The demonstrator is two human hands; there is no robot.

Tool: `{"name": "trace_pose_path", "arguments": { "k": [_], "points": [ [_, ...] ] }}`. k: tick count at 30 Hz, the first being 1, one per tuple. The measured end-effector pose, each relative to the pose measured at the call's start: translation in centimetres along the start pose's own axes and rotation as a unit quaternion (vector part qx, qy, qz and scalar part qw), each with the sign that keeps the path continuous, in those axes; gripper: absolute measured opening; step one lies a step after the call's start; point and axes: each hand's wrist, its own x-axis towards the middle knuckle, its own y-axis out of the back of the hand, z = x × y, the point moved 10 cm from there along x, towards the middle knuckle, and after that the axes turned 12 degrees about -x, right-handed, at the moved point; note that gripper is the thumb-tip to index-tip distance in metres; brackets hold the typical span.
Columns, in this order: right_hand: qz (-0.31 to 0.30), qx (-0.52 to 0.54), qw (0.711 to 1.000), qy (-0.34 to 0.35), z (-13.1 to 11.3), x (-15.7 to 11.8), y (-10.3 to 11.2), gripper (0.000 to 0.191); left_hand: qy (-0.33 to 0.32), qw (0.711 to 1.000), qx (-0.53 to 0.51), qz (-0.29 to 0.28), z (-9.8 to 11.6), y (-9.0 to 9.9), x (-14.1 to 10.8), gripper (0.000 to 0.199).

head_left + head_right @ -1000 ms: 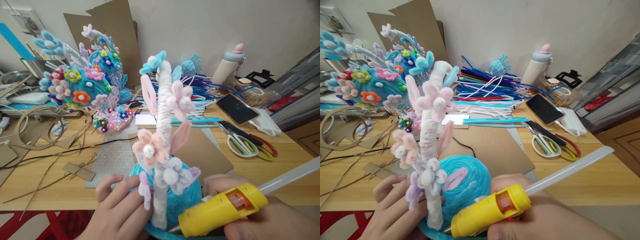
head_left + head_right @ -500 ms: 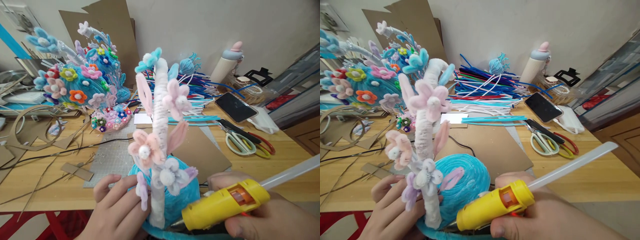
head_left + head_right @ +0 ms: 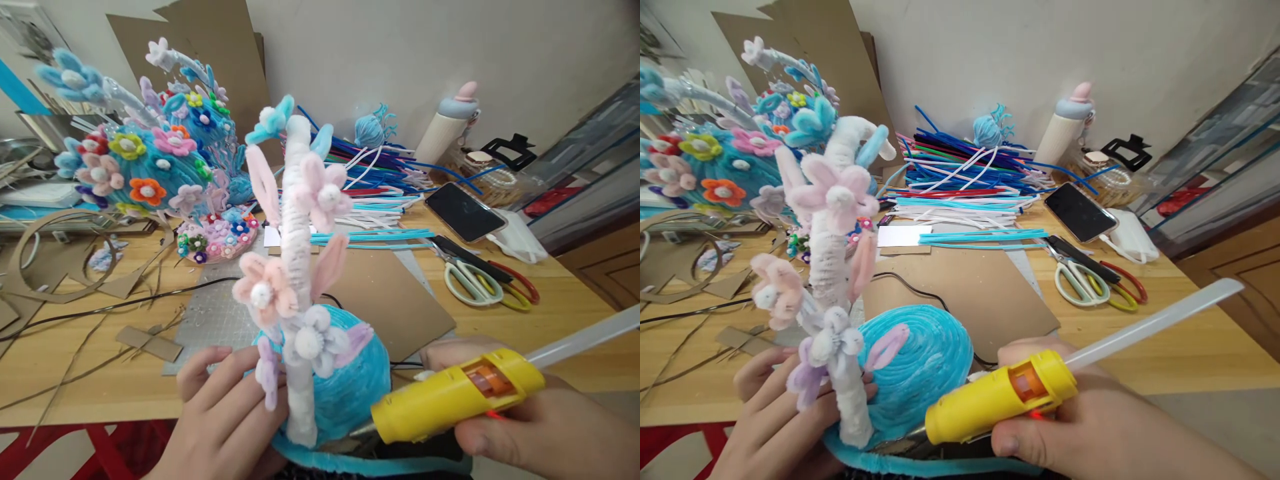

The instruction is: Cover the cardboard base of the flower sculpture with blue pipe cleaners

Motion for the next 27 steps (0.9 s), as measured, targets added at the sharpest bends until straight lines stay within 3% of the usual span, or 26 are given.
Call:
{"name": "trace_pose_path", "arguments": {
  "k": [2, 5, 12, 19, 27],
  "points": [
    [0.035, -0.025, 0.999, 0.010, -0.1, -0.2, 0.8, 0.052, -0.001, 1.000, 0.001, -0.024, -0.1, -0.3, 0.0, 0.020],
    [0.055, -0.036, 0.998, 0.013, 0.0, -0.5, 1.3, 0.051, 0.002, 1.000, 0.003, -0.015, -0.3, 0.1, 0.0, 0.020],
    [-0.050, 0.012, 0.998, -0.033, 1.6, -0.9, -0.4, 0.040, 0.014, 0.998, 0.015, -0.055, -0.8, -0.1, -0.2, 0.018],
    [-0.060, 0.044, 0.996, -0.058, 2.2, -1.2, -0.2, 0.029, 0.023, 0.999, 0.003, -0.048, -1.1, 0.1, -0.2, 0.014],
    [-0.042, 0.101, 0.993, -0.055, 2.5, -1.2, -0.1, 0.024, -0.001, 0.996, 0.025, -0.089, -0.9, -0.1, -0.3, 0.010]
  ]
}}
